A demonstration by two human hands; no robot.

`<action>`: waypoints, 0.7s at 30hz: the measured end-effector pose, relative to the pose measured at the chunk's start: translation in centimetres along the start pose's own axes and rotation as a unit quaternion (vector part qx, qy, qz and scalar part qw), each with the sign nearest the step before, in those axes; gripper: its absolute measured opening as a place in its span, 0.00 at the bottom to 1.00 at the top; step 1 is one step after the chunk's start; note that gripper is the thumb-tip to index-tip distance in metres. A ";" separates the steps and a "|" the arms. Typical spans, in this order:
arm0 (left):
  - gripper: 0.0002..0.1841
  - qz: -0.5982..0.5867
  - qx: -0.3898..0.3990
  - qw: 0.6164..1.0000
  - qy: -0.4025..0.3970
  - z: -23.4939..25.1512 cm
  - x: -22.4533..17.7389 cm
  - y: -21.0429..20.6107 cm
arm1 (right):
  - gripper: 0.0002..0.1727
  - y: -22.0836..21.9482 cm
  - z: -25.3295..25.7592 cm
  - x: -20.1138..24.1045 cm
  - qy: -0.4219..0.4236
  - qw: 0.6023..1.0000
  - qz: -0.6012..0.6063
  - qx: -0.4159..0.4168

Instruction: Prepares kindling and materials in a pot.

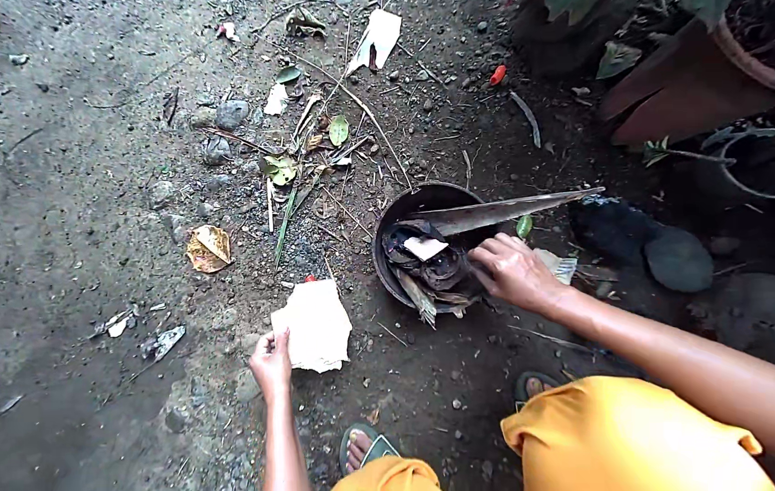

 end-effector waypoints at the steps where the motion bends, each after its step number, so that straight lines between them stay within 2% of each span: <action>1: 0.10 0.048 0.002 0.999 0.021 -0.1 0.9 -0.4 | 0.10 -0.4 -0.4 0.2 0.008 1.000 -0.002 0.012; 2: 0.14 0.095 -0.001 0.995 0.030 -0.2 1.4 -0.6 | 0.12 -0.6 -0.6 0.5 0.012 1.000 0.000 0.029; 4: 0.30 0.159 0.014 0.987 0.005 -0.9 0.7 -0.6 | 0.19 -0.8 -0.9 1.8 0.010 0.997 -0.001 0.078; 5: 0.32 0.180 0.017 0.983 -0.035 -1.2 -0.3 -0.7 | 0.22 -0.8 -0.8 2.5 -0.002 0.993 -0.003 0.121; 7: 0.21 0.194 0.063 0.973 -0.111 -2.2 -3.3 -1.6 | 0.22 -0.8 -0.5 3.3 -0.018 0.983 -0.007 0.184; 8: 0.17 0.189 0.129 0.966 -0.122 -2.9 -5.1 -2.5 | 0.21 -0.9 -0.3 3.5 -0.021 0.979 -0.008 0.201; 9: 0.19 0.172 0.217 0.954 -0.115 -3.9 -6.9 -3.6 | 0.20 -0.9 0.0 3.6 -0.025 0.976 -0.004 0.218; 11: 0.27 0.176 0.372 0.906 -0.094 -6.1 -10.0 -6.2 | 0.17 -0.8 0.6 3.8 -0.037 0.971 0.015 0.237; 13: 0.32 0.231 0.447 0.858 -0.102 -8.0 -12.3 -8.5 | 0.15 -1.0 1.0 3.8 -0.024 0.974 0.033 0.224; 14: 0.33 0.252 0.465 0.842 -0.102 -8.7 -13.1 -9.3 | 0.15 -1.1 1.2 3.9 -0.012 0.974 0.037 0.225; 16: 0.31 0.254 0.474 0.838 -0.095 -9.2 -13.7 -10.5 | 0.17 -1.4 1.7 4.4 -0.006 0.965 0.034 0.259; 21: 0.18 0.153 0.427 0.889 -0.070 -8.4 -13.7 -10.1 | 0.21 -1.6 2.9 5.7 -0.051 0.942 0.022 0.332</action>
Point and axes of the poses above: each hand's wrist, its own z-axis towards the middle knuckle, its own y-axis out of the back of the hand, x = y × z, the point moved 2 cm from there along z, towards the middle knuckle, and after that the axes turned 5 degrees about x, right-handed, at the moved point
